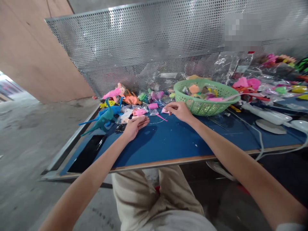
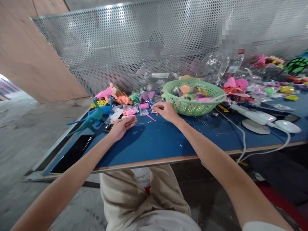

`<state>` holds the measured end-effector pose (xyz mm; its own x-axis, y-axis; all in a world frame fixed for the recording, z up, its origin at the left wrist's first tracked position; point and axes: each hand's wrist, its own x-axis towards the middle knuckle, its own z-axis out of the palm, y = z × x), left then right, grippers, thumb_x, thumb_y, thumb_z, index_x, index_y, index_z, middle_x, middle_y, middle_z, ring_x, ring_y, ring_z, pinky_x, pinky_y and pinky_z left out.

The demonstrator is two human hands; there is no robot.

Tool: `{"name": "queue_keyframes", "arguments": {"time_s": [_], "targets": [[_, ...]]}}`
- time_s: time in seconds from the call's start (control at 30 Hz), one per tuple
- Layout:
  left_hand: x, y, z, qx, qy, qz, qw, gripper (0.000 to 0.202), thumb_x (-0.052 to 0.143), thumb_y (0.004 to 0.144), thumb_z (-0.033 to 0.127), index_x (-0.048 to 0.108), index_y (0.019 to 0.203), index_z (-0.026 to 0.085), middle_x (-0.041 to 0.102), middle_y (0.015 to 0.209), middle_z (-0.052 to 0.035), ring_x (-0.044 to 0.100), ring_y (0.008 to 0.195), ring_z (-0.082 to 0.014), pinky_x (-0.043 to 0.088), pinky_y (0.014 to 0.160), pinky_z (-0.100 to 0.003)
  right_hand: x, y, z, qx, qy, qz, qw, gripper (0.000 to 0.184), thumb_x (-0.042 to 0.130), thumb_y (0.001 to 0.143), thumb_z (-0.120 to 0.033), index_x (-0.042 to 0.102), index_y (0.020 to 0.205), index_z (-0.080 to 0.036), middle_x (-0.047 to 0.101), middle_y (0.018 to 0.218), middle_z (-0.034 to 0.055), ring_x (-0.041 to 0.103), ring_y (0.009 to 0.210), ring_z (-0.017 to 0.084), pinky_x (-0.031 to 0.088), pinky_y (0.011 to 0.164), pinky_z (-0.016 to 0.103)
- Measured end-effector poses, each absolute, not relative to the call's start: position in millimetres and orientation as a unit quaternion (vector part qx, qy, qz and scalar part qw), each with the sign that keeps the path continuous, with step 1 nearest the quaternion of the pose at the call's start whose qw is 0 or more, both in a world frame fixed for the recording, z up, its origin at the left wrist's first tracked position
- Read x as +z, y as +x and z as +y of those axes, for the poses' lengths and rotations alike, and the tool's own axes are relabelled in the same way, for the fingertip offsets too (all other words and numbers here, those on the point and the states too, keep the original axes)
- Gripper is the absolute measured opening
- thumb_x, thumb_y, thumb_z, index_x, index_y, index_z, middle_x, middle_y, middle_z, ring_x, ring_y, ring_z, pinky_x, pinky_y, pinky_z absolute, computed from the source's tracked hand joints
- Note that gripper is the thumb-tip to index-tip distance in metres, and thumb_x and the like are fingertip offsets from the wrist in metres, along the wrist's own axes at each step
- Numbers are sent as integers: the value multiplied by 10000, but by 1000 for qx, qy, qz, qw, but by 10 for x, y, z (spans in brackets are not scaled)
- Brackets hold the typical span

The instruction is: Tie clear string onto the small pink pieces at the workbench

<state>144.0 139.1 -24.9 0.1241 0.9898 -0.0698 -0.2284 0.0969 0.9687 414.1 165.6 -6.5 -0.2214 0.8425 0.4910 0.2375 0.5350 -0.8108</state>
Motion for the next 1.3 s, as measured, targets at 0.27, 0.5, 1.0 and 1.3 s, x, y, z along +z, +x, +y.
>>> {"name": "queue_keyframes", "arguments": {"time_s": [0.27, 0.5, 1.0, 1.3], "targets": [[-200, 1437, 1382, 499, 391, 445, 633, 166, 646, 891, 183, 769, 916, 74, 776, 983, -162, 757, 904, -184, 611, 857, -252, -184, 4094, 1670, 357, -429, -679, 477, 328, 712, 841, -500, 785, 932, -193, 767, 803, 88, 688, 532, 179, 456, 439, 270], [-130, 1396, 1321, 456, 414, 440, 654, 230, 644, 922, 265, 766, 865, 79, 766, 1010, -194, 756, 893, -191, 613, 827, -242, -197, 4058, 1688, 335, -418, -671, 514, 306, 698, 837, -505, 779, 898, -217, 768, 803, 66, 693, 564, 177, 477, 456, 259], [520, 1473, 1339, 540, 740, 373, 147, 359, 827, 723, 236, 727, 1067, 222, 659, 1233, -97, 532, 1267, -288, 474, 1006, -352, -71, 4048, 1600, 231, -422, -683, 550, 279, 631, 890, -500, 748, 898, -247, 758, 808, 39, 691, 627, 212, 518, 631, 332], [471, 1843, 1634, 448, 771, 310, 329, 687, 868, 654, 182, 623, 1292, 252, 693, 1167, -90, 673, 760, -163, 528, 723, -253, -7, 3952, 1510, 304, -403, -644, 574, 260, 674, 855, -496, 734, 888, -245, 759, 809, 52, 697, 639, 221, 538, 599, 340]]}}
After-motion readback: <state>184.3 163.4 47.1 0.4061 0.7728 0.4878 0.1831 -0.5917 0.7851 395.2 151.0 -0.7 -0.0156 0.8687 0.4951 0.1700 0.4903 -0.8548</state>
